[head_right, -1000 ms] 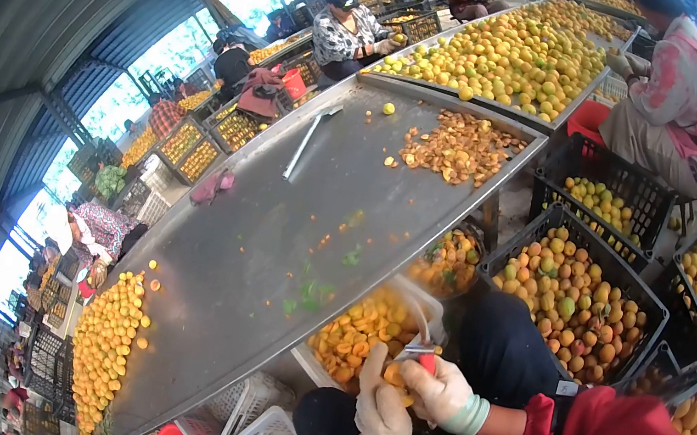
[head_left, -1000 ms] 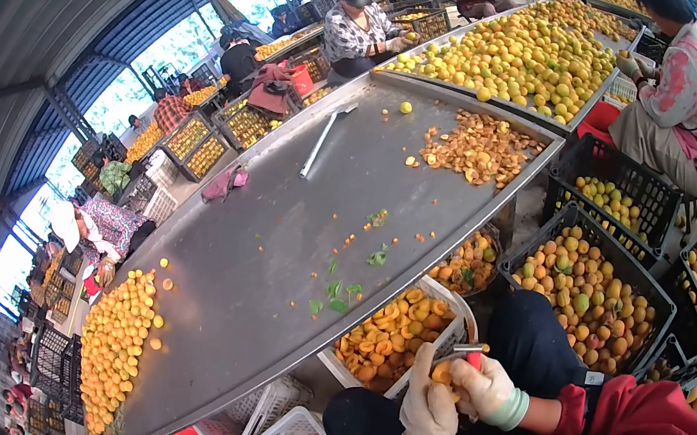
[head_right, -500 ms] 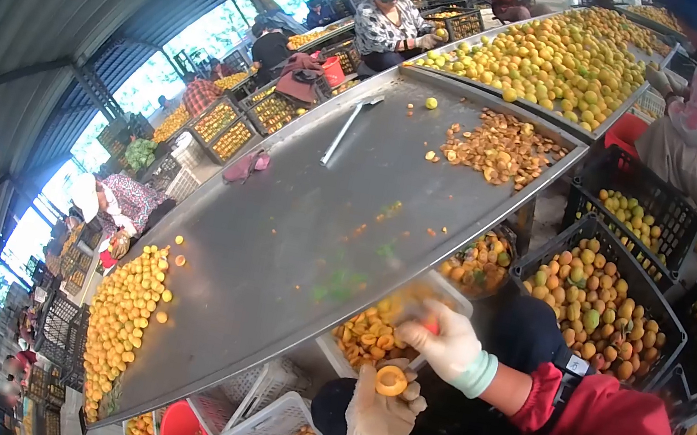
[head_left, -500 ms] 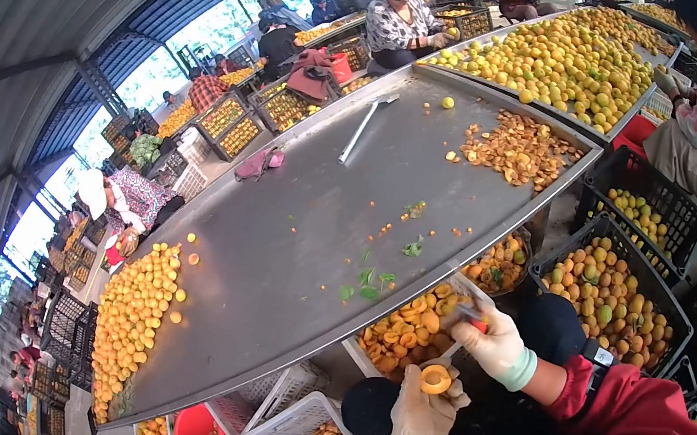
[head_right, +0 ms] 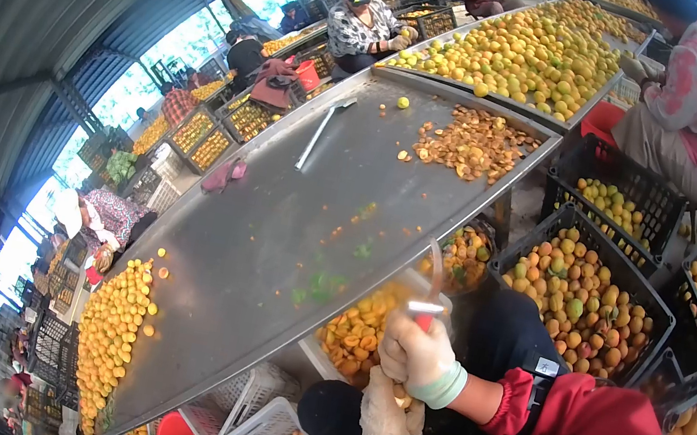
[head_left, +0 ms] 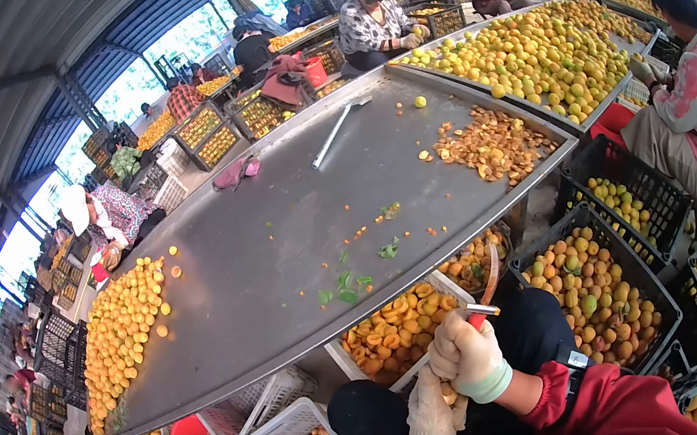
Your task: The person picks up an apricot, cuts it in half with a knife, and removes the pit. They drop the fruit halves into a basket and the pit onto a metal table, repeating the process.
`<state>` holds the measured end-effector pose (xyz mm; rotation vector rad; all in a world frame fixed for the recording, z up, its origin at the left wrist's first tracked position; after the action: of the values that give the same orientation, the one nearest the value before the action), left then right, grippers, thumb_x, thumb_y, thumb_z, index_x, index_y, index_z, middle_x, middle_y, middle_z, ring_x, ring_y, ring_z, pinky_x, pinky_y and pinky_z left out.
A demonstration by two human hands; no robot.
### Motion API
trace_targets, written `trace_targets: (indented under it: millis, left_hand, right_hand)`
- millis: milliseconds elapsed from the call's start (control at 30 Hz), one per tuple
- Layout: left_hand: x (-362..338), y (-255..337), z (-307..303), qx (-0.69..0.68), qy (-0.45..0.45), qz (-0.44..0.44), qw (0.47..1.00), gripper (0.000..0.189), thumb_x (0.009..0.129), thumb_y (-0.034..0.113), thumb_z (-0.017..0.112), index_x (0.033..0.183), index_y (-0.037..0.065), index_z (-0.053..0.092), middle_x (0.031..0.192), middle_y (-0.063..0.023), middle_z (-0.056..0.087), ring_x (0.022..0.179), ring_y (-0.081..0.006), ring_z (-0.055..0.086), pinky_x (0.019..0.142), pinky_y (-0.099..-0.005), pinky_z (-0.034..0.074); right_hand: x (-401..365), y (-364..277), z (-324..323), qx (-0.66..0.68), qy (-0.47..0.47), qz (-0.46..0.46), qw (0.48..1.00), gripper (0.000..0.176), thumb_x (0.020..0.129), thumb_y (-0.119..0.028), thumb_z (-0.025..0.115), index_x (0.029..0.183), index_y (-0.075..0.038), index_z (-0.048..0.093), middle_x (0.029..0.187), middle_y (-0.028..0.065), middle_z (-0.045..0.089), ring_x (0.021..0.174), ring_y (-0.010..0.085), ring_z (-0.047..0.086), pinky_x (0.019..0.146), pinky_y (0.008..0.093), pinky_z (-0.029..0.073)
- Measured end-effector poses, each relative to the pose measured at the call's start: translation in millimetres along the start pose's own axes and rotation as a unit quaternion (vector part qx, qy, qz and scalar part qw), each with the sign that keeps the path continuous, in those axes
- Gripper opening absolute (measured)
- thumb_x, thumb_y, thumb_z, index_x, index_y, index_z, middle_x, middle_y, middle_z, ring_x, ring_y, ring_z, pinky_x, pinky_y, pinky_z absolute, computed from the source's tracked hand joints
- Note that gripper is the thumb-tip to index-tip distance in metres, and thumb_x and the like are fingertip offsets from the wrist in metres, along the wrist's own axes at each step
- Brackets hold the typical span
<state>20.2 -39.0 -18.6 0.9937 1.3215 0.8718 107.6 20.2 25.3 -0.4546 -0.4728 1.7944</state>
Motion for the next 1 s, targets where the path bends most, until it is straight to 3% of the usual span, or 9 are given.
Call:
trace_targets:
  millis: [33, 167, 267, 333, 500, 667, 800, 867, 1000]
  left_hand:
    - [-4, 5, 2, 0.167, 0.027, 0.06, 0.984, 0.018, 0.095, 0.019, 0.052, 0.102, 0.005, 0.043, 0.073, -0.0073, 0.055, 0.053, -0.0158, 0.053, 0.043, -0.0295, 0.043]
    - [-14, 31, 11, 0.133, 0.022, 0.13, 0.982, 0.022, 0.086, 0.004, 0.06, 0.098, 0.006, 0.041, 0.069, -0.0065, 0.053, 0.047, -0.0146, 0.052, 0.039, -0.0255, 0.041]
    - [-3, 7, 11, -0.139, -0.018, -0.056, 0.989, 0.015, 0.092, 0.015, 0.054, 0.094, 0.008, 0.041, 0.064, -0.0049, 0.048, 0.039, -0.0148, 0.044, 0.037, -0.0249, 0.037]
    - [3, -12, 14, -0.421, -0.11, -0.195, 0.879, 0.028, 0.097, 0.036, 0.048, 0.088, 0.01, 0.045, 0.061, -0.0024, 0.044, 0.035, -0.0139, 0.035, 0.034, -0.024, 0.029]
    - [4, -4, 18, -0.399, -0.088, -0.236, 0.881, 0.058, 0.093, 0.067, 0.041, 0.073, 0.012, 0.047, 0.055, 0.0011, 0.038, 0.034, -0.0109, 0.029, 0.034, -0.0231, 0.021]
    - [11, -6, 5, -0.451, -0.03, -0.137, 0.881, 0.044, 0.096, 0.054, 0.044, 0.091, 0.012, 0.055, 0.065, -0.0009, 0.05, 0.044, -0.012, 0.04, 0.041, -0.0241, 0.033]
    - [16, -16, -2, -0.426, 0.065, -0.154, 0.889, 0.045, 0.098, 0.054, 0.045, 0.098, 0.011, 0.061, 0.065, -0.0041, 0.06, 0.045, -0.0144, 0.05, 0.038, -0.0254, 0.039]
    - [21, -33, -2, -0.433, 0.049, -0.132, 0.89, 0.046, 0.098, 0.054, 0.044, 0.097, 0.011, 0.062, 0.065, -0.0038, 0.06, 0.046, -0.014, 0.051, 0.038, -0.0244, 0.04]
    - [22, -10, -7, -0.325, 0.024, -0.148, 0.934, 0.05, 0.094, 0.061, 0.046, 0.099, 0.014, 0.061, 0.069, -0.0035, 0.062, 0.047, -0.0155, 0.054, 0.034, -0.024, 0.04]
  right_hand:
    - [-2, -1, -2, 0.001, 0.003, 0.0, 1.0, 0.029, 0.094, -0.011, 0.047, 0.065, -0.012, 0.04, 0.051, -0.003, 0.032, 0.04, 0.0085, 0.028, 0.038, 0.0258, 0.019]
    - [-3, -3, -7, 0.008, 0.012, 0.027, 1.0, 0.032, 0.094, -0.013, 0.047, 0.064, -0.012, 0.038, 0.051, -0.0031, 0.03, 0.039, 0.009, 0.026, 0.038, 0.0263, 0.018]
    - [-8, -1, -8, 0.016, 0.022, 0.038, 0.999, 0.032, 0.094, -0.013, 0.047, 0.063, -0.012, 0.038, 0.051, -0.0029, 0.03, 0.039, 0.0093, 0.025, 0.038, 0.0264, 0.018]
    - [-9, 2, -11, 0.023, 0.028, 0.05, 0.998, 0.033, 0.094, -0.013, 0.047, 0.063, -0.012, 0.038, 0.051, -0.0028, 0.031, 0.038, 0.0094, 0.024, 0.038, 0.0266, 0.017]
    - [-4, -11, -13, -0.121, -0.075, -0.128, 0.982, 0.022, 0.091, -0.009, 0.053, 0.07, -0.008, 0.053, 0.06, 0.0001, 0.052, 0.05, 0.0109, 0.048, 0.046, 0.0262, 0.037]
    - [-14, -11, -29, -0.692, -0.177, -0.05, 0.698, 0.047, 0.085, -0.048, 0.069, 0.113, -0.011, 0.064, 0.084, 0.0167, 0.066, 0.079, 0.0313, 0.067, 0.071, 0.0371, 0.053]
    - [-24, 7, -50, -0.691, -0.248, -0.163, 0.659, 0.044, 0.087, -0.041, 0.064, 0.119, -0.013, 0.057, 0.085, 0.0163, 0.065, 0.078, 0.0349, 0.066, 0.067, 0.0413, 0.053]
    - [-26, 5, -45, -0.765, -0.304, -0.052, 0.565, 0.037, 0.086, -0.036, 0.063, 0.114, -0.013, 0.055, 0.079, 0.0138, 0.062, 0.071, 0.0344, 0.065, 0.06, 0.0424, 0.053]
    - [-34, 15, -55, -0.73, -0.355, -0.129, 0.57, 0.029, 0.086, -0.033, 0.063, 0.104, -0.013, 0.054, 0.077, 0.0116, 0.06, 0.065, 0.0316, 0.063, 0.055, 0.0428, 0.052]
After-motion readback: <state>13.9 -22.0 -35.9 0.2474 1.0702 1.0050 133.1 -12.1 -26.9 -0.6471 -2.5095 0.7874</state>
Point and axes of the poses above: each hand's wrist, its own x-axis towards the middle knuckle, its own z-axis out of the palm, y = z × x, the point moved 4 cm from there along x, towards the middle knuckle
